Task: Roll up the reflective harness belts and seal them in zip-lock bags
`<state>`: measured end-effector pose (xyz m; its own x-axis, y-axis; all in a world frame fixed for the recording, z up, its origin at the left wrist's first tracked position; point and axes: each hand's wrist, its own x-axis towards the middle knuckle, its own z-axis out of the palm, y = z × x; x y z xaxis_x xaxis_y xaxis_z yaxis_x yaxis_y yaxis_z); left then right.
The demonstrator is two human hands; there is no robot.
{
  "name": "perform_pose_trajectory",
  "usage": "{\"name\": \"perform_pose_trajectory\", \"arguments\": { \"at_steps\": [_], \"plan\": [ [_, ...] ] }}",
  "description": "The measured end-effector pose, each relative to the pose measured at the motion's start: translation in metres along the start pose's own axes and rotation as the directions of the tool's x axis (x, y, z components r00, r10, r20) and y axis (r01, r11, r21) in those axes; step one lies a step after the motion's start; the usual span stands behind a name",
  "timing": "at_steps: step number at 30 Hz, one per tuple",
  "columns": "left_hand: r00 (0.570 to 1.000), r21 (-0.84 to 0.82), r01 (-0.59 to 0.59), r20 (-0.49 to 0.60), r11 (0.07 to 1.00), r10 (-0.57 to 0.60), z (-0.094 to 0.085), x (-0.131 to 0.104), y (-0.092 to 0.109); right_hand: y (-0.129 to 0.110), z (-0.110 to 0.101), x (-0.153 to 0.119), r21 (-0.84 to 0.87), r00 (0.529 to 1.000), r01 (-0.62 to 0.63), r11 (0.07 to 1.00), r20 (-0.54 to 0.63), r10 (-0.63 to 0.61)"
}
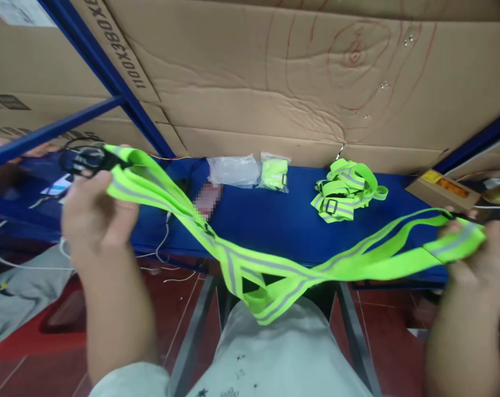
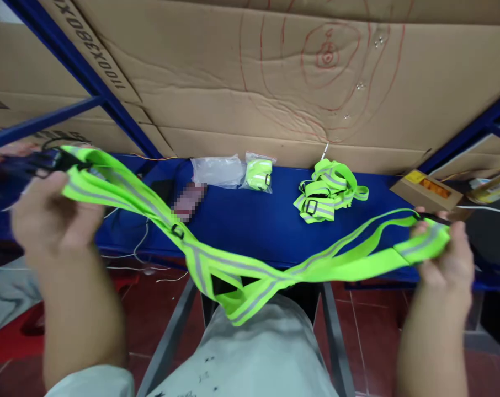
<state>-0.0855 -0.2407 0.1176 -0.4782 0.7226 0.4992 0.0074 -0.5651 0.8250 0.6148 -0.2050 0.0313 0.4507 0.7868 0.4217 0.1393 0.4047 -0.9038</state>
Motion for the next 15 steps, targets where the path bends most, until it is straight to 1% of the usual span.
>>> {"name": "perform_pose_trajectory", "arguments": {
  "at_steps": [2,3,4,6,8,10,12,15],
  "plan": [
    [1.0,-0.028,0.029,-0.002,0.999,-0.029,-0.007,0.01,-0.02,0.015,0.012,0.011,0.028,0.997,0.029,0.999,-0.077,-0.027],
    [1.0,-0.034,0.008,-0.026,0.999,-0.009,-0.013,0.015,-0.028,0.022,0.017,0.014,0.03,0.995,0.036,0.999,-0.099,-0.033],
    [1.0,-0.03,-0.004,-0.011,1.0,0.004,-0.018,0.021,-0.035,0.027,0.021,0.016,0.032,0.99,0.054,0.998,-0.13,-0.049],
    [1.0,-0.019,-0.005,0.02,1.0,0.006,-0.028,0.03,-0.044,0.034,0.024,0.018,0.027,0.984,0.066,0.997,-0.164,-0.061],
    [0.997,0.004,-0.001,0.082,1.0,0.001,-0.031,0.037,-0.047,0.04,0.024,0.021,0.011,0.984,0.047,0.999,-0.171,-0.044],
    [0.988,0.046,0.002,0.153,0.999,-0.009,-0.027,0.043,-0.047,0.049,0.026,0.022,-0.02,0.985,0.004,1.0,-0.174,-0.007],
    [0.979,0.125,-0.014,0.205,0.992,-0.012,-0.017,0.047,-0.05,0.06,0.03,0.022,-0.065,0.982,-0.04,0.997,-0.185,0.028],
    [0.977,0.274,-0.081,0.213,0.958,0.022,0.005,0.05,-0.061,0.077,0.04,0.018,-0.161,0.982,-0.08,0.984,-0.181,0.051]
  ]
}}
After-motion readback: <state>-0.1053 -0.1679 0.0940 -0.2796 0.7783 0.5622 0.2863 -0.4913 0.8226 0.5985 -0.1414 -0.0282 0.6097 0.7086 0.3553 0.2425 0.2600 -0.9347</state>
